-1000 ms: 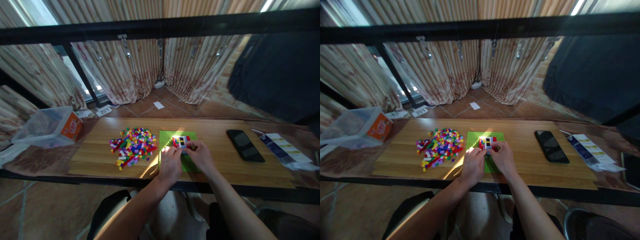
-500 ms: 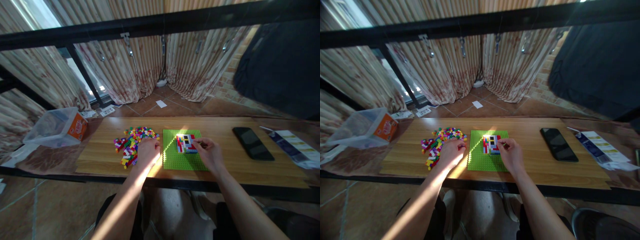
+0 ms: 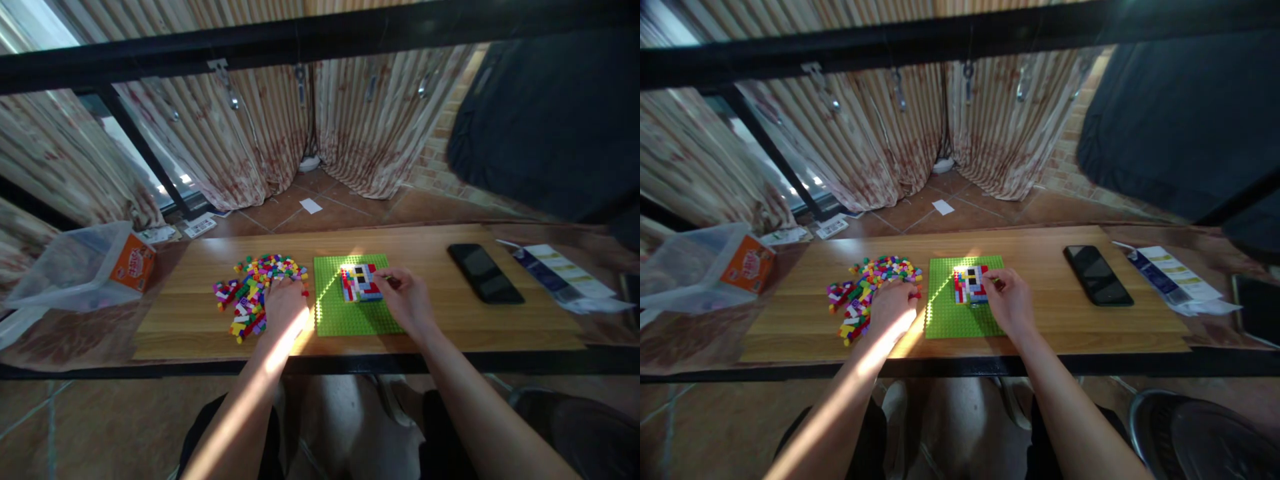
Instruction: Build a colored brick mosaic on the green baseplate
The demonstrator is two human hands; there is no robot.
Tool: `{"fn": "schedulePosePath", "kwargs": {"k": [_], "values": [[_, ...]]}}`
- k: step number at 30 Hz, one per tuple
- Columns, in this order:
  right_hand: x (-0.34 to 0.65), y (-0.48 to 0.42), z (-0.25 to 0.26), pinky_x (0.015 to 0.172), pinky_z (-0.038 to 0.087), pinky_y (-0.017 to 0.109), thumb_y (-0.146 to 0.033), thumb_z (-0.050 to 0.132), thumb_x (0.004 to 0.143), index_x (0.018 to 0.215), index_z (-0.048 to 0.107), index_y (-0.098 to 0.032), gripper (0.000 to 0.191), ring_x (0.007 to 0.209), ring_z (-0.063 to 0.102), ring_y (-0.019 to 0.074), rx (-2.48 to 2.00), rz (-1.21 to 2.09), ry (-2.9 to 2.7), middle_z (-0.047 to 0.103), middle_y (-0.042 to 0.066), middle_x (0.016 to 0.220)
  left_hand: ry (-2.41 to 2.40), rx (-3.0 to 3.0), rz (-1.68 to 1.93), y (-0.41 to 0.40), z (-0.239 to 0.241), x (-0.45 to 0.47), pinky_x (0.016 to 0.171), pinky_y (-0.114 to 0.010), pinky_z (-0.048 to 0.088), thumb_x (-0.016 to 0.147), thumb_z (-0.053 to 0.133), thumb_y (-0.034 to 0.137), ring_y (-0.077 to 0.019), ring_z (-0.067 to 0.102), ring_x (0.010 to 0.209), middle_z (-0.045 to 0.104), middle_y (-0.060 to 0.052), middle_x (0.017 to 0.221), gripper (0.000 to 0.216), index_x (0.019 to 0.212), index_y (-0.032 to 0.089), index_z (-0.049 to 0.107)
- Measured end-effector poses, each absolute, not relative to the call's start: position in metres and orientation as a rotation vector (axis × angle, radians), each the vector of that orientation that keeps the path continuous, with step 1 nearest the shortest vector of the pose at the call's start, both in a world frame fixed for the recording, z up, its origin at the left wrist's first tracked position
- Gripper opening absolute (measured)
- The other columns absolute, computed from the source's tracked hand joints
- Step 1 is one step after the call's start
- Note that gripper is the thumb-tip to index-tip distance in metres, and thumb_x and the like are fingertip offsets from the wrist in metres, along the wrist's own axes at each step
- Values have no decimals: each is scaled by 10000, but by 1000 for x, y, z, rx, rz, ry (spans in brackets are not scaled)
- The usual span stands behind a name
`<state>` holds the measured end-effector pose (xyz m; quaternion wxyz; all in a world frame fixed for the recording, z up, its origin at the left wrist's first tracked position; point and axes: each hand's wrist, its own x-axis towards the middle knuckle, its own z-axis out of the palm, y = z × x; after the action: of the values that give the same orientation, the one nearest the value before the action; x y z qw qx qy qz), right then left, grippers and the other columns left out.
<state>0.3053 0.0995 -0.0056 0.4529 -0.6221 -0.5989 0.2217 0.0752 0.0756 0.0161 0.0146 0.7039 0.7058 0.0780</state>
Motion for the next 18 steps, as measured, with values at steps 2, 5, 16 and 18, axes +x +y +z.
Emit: {"fn": "schedulePosePath", "kwargs": {"k": [2,5,16,18], "values": [[304,99,-4,639,459,308,-338,588,783,762,721,-183,205,633,593,162,-1533,528,-1481,684,52,782,2191,2170,261,76,17,76,861,-373,473,818,505,156,-265,624,956,706,-94,927,230,849,193,730],[303,99,-4,627,448,301,-324,574,795,752,713,-189,198,631,585,159,-1516,510,-1510,672,44,767,2149,2119,324,78,20,74,887,-369,475,799,526,151,-252,636,940,721,-77,918,217,838,200,735],[275,81,9,687,488,279,-272,525,912,816,671,-218,182,736,624,156,-1270,426,-1780,674,41,860,2312,1847,675,93,38,18,933,-333,496,848,503,135,-230,663,1011,736,-83,1057,294,1014,173,742],[261,77,5,744,504,294,-240,511,923,859,672,-220,175,809,643,169,-1174,431,-1889,680,48,902,2312,1833,680,92,38,15,937,-338,495,851,498,133,-233,665,1011,739,-85,1055,297,1012,172,745]]}}
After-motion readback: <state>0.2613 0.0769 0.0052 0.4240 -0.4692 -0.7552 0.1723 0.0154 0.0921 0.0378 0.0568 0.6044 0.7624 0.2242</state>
